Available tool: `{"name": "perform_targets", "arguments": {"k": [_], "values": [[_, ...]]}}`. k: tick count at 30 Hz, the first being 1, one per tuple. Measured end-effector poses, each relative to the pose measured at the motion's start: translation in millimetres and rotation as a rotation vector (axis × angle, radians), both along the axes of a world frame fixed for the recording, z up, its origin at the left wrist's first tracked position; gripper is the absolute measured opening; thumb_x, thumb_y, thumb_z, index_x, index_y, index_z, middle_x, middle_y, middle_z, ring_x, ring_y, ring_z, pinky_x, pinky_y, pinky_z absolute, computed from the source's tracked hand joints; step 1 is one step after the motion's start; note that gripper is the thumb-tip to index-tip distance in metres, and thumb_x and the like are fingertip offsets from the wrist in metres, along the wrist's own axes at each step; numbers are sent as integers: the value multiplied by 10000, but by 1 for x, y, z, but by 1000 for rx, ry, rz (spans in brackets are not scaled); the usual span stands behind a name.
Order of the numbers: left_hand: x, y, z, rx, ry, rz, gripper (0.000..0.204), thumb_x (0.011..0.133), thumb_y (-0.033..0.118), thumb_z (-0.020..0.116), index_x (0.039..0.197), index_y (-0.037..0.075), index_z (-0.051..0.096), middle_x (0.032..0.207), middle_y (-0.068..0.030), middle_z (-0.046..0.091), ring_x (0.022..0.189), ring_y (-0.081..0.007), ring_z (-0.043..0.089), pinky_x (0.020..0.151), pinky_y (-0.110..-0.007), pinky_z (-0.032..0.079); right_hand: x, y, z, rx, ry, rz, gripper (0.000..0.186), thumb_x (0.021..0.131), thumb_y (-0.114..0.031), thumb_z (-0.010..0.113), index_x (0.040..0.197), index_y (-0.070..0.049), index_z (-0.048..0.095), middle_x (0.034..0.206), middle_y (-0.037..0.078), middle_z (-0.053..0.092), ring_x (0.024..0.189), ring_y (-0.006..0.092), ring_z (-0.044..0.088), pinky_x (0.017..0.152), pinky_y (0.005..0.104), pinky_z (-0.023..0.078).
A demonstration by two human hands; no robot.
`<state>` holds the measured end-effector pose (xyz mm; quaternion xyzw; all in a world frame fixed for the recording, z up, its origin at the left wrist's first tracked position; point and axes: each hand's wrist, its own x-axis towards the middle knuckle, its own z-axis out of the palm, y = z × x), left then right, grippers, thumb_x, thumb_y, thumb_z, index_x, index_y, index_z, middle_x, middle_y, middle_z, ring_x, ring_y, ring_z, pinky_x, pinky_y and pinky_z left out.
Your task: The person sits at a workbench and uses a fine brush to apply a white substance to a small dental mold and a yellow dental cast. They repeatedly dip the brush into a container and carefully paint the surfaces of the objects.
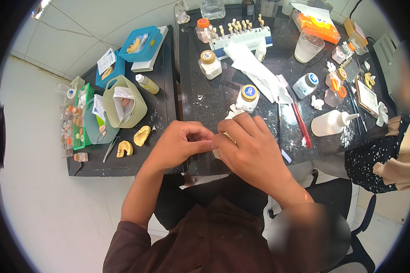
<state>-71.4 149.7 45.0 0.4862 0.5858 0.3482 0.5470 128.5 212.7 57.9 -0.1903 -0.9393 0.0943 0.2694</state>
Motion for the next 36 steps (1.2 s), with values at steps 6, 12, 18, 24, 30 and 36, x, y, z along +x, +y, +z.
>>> {"name": "perform_targets", "arguments": {"k": [6, 12, 18, 24, 30, 36], "values": [[-1, 2, -5, -23, -35, 19, 189, 832, 174, 803, 925, 16, 753, 744, 20, 669, 665, -26, 546, 593, -213, 432, -2, 1, -2, -10, 2, -16, 177, 713, -102, 743, 853, -65, 641, 950, 29, 576, 893, 220, 549, 742, 357, 430], [-6, -1, -3, 164, 252, -40, 397, 715, 236, 874, 1039, 51, 737, 810, -6, 606, 724, -98, 535, 655, -253, 438, 0, 9, 1, -117, 1, 8, 190, 699, -101, 748, 867, -69, 664, 936, 38, 584, 909, 234, 557, 769, 369, 448], [10, -19, -26, 466, 592, 1, 733, 589, 325, 919, 1240, 124, 650, 1048, -57, 505, 996, -253, 461, 874, -371, 385, -10, 29, 18, -215, -224, 79, 161, 708, -121, 759, 839, -66, 682, 883, 56, 577, 898, 265, 562, 790, 381, 490], [14, -20, -30, 432, 594, -7, 719, 571, 365, 919, 1200, 133, 658, 1082, -60, 445, 1017, -277, 409, 906, -408, 337, -21, 40, 29, -239, -424, 175, 155, 696, -99, 742, 834, -63, 682, 856, 57, 568, 886, 263, 563, 778, 392, 491], [9, -20, -35, 446, 568, -15, 696, 565, 370, 920, 1167, 131, 662, 1080, -50, 444, 1024, -271, 402, 886, -407, 329, -35, 37, 33, -142, -604, 130, 163, 704, -123, 744, 858, -90, 704, 848, 47, 576, 896, 241, 608, 729, 398, 512], [6, -18, -33, 433, 546, -26, 688, 595, 307, 914, 1199, 122, 642, 1070, -41, 443, 1023, -254, 413, 854, -388, 319, -42, 41, 34, -128, -641, 126, 158, 700, -126, 749, 852, -110, 709, 832, 36, 583, 879, 237, 627, 711, 399, 514]]}}
